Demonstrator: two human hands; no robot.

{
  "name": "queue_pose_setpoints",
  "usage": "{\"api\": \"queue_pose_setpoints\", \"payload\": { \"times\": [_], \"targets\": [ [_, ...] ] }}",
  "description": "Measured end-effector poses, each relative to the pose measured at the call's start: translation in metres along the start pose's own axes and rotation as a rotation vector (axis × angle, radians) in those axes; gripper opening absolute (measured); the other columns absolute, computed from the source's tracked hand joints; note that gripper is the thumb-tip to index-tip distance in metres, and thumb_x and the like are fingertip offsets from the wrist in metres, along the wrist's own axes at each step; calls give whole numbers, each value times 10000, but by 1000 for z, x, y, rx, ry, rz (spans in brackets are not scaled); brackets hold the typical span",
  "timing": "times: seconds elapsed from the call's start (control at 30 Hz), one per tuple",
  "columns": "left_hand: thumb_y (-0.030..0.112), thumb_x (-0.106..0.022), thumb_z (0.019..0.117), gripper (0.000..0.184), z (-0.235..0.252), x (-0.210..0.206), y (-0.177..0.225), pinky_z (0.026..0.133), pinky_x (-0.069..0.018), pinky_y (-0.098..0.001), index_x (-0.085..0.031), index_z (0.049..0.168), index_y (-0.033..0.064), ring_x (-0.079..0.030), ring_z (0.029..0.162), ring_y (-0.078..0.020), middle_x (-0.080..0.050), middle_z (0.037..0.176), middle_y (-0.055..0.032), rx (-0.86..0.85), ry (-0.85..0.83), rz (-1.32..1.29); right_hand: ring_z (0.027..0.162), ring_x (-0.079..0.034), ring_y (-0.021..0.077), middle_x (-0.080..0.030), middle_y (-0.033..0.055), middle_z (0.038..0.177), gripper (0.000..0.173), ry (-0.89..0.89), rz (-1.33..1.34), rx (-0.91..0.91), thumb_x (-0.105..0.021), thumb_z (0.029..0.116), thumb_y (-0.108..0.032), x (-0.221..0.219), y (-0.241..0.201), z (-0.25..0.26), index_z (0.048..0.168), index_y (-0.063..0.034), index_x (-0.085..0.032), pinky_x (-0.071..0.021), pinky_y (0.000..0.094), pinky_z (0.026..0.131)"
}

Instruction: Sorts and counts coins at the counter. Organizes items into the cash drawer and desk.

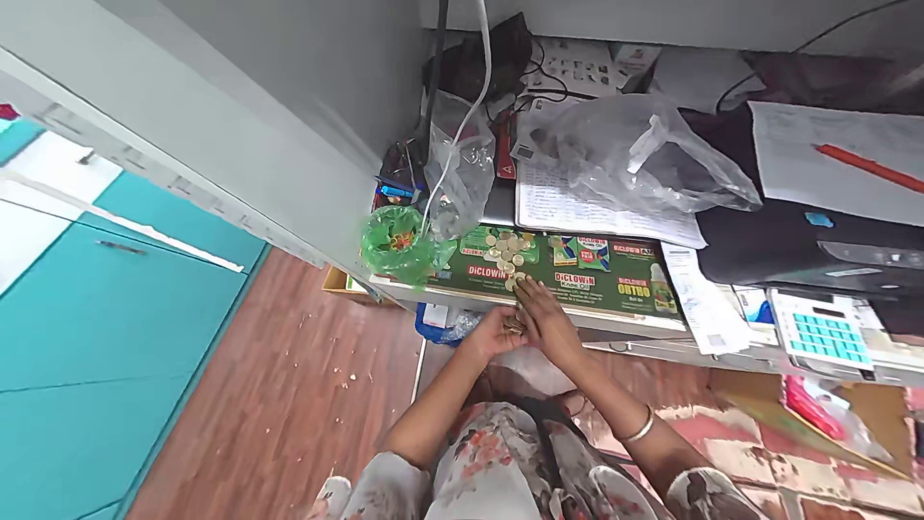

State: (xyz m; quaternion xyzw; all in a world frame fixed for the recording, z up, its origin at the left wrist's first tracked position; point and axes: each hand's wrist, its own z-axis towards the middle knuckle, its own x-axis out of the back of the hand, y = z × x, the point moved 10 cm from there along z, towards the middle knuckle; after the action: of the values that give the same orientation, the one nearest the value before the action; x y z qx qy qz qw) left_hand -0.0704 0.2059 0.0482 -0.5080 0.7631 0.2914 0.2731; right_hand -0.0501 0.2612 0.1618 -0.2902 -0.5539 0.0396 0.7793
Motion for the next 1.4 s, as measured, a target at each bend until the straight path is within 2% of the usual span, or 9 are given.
{"api": "queue_pose_setpoints", "payload": {
  "times": [0.27, 0.4, 0.47, 0.7, 0.8, 0.93, 1.1, 1.23, 1.4],
  "targets": [
    [359, -244, 1097, 490, -3, -7, 3, 557, -571, -283, -601, 870, 114, -665, 613, -142, -667, 718, -52, -17, -35, -43, 1235, -653, 306, -720, 144, 1246, 324, 175, 10, 185, -489, 1043, -180, 19, -15, -33, 1190, -21, -731, -468, 481, 1117],
    [403, -194, 1115, 590, 3, -15, -1, 990, -559, -477, -553, 1282, -35, -675, 1141, -370, -675, 1219, -244, 46, -184, -178, 1357, -547, 373, -616, 196, 1407, 445, 127, -81, -102, -438, 1084, -284, 52, 52, 30, 1343, 17, -640, -401, 533, 1164],
    [389, -189, 1119, 589, 2, -16, -1, 1030, -532, -478, -531, 1305, -53, -650, 1189, -379, -653, 1261, -256, 49, -192, -151, 1431, -465, 380, -534, 211, 1496, 515, 34, -124, -168, -394, 1098, -333, 46, 82, 51, 1418, 29, -572, -311, 547, 1215],
    [275, -317, 1105, 375, -5, 9, 11, 857, -605, -387, -603, 1140, 36, -715, 962, -263, -706, 1045, -149, 32, -98, -63, 1434, -477, 331, -557, 177, 1487, 461, -71, -58, 108, -377, 1107, -261, 5, 13, 6, 1407, 17, -589, -319, 512, 1227],
    [299, -254, 1099, 422, -9, 9, 15, 681, -601, -314, -609, 980, 104, -706, 761, -168, -705, 854, -71, -4, -107, 18, 1401, -521, 317, -597, 163, 1448, 428, -40, -35, 240, -393, 1093, -226, -7, -20, -19, 1369, 7, -622, -353, 509, 1204],
    [356, -219, 1099, 468, -11, 11, 18, 610, -569, -296, -590, 930, 127, -672, 677, -133, -675, 763, -36, -25, -51, 77, 1361, -561, 275, -659, 124, 1374, 378, 23, -3, 371, -429, 1075, -213, -10, -42, -31, 1297, -29, -674, -372, 457, 1197],
    [408, -176, 1110, 518, -13, 11, 16, 623, -562, -292, -592, 949, 144, -664, 685, -122, -667, 754, -23, -67, -56, 64, 1436, -476, 320, -557, 158, 1493, 461, -90, -109, 364, -370, 1104, -252, -33, -44, -21, 1413, 18, -579, -327, 513, 1214],
    [335, -222, 1095, 452, -16, 13, 16, 610, -568, -313, -577, 908, 126, -666, 659, -145, -661, 734, -36, -72, 12, 31, 1332, -586, 304, -685, 134, 1329, 371, 11, -73, 453, -445, 1081, -231, -10, -45, -27, 1219, -13, -711, -389, 494, 1180],
    [323, -313, 1104, 443, -11, 13, 12, 908, -580, -444, -621, 1153, 8, -708, 985, -297, -709, 1054, -172, 21, -29, -77, 1341, -563, 362, -635, 190, 1375, 435, 13, -83, 155, -453, 1081, -320, 23, 7, 54, 1303, -16, -671, -404, 533, 1161]
  ]
}}
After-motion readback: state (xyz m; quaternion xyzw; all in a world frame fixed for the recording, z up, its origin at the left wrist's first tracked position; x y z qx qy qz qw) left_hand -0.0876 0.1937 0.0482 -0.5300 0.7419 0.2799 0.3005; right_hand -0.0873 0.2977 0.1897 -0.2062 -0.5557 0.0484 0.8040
